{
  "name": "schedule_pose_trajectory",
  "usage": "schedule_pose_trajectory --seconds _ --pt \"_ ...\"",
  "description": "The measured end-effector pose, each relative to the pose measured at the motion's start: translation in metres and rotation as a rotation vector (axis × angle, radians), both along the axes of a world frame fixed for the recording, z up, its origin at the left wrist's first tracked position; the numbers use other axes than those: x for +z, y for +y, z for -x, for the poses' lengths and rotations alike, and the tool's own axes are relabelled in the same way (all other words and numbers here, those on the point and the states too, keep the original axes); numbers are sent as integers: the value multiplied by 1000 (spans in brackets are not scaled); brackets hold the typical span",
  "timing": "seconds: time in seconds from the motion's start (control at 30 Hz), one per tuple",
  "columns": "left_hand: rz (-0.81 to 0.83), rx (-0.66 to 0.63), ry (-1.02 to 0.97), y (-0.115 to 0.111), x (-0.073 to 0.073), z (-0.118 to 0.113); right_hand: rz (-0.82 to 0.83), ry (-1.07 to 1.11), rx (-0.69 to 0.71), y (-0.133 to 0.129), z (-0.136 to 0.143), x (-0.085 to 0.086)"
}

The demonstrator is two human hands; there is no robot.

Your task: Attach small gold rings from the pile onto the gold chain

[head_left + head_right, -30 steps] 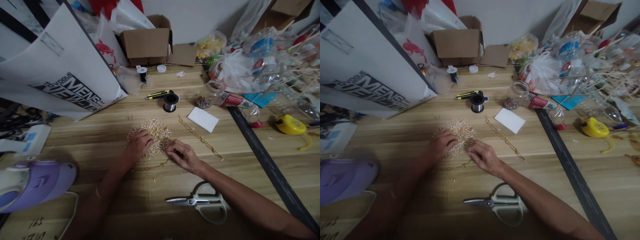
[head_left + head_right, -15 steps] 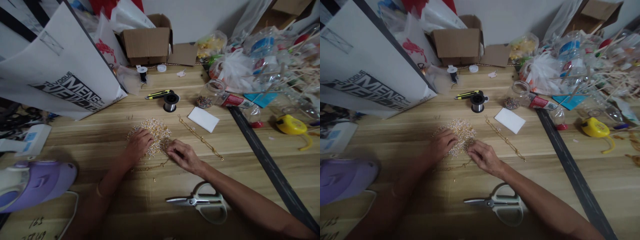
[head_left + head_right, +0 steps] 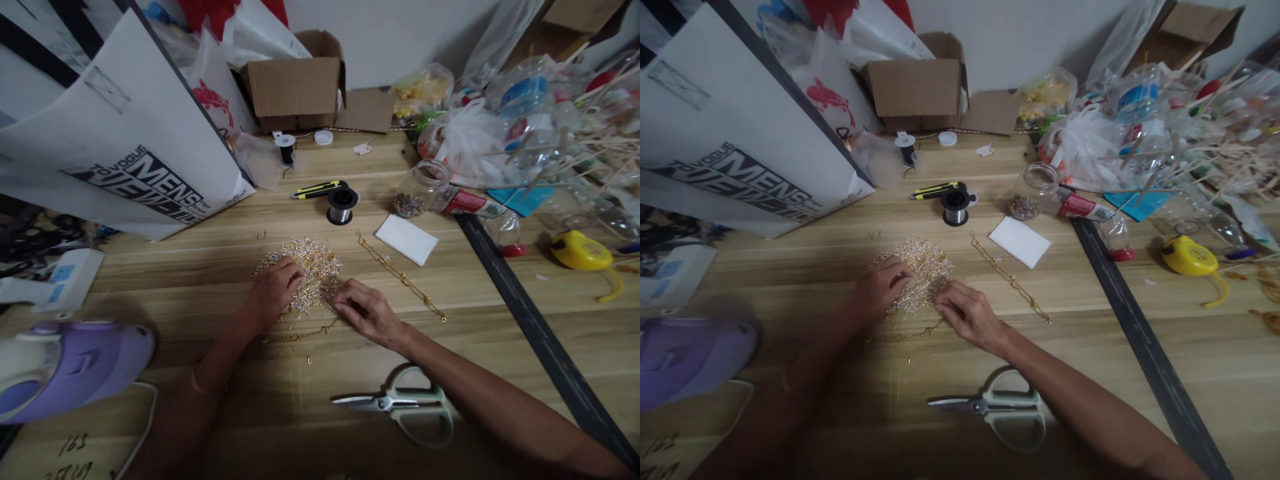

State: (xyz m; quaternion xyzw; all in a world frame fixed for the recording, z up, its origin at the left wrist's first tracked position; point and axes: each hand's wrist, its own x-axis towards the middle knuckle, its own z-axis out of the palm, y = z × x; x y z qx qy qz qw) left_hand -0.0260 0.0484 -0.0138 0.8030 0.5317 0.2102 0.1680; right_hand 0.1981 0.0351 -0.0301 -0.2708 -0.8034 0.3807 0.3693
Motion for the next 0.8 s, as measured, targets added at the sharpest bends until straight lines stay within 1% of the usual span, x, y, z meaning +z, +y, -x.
schedule_pose_trajectory --seconds 0.07,0.13,0.27,0.43,0.53,0.63,0.7,0.8 --pt "-11 27 -60 1 -3 1 1 -5 0 0 0 0" --pt "11 86 -138 2 -5 2 0 -11 -3 0 0 0" --pt "144 212 -339 1 -6 3 -7 -12 -8 0 0 0" --pt "281 272 -534 0 -4 1 -20 -12 -7 0 0 0" --pt "311 258 -600 0 -3 0 -16 -9 -12 0 0 0" --pt "326 229 -620 -2 -1 -3 1 3 -28 0 0 0" --pt "330 189 -608 -5 1 -6 25 8 -57 0 0 0" --pt "346 93 -570 -11 4 -13 89 8 -107 0 0 0"
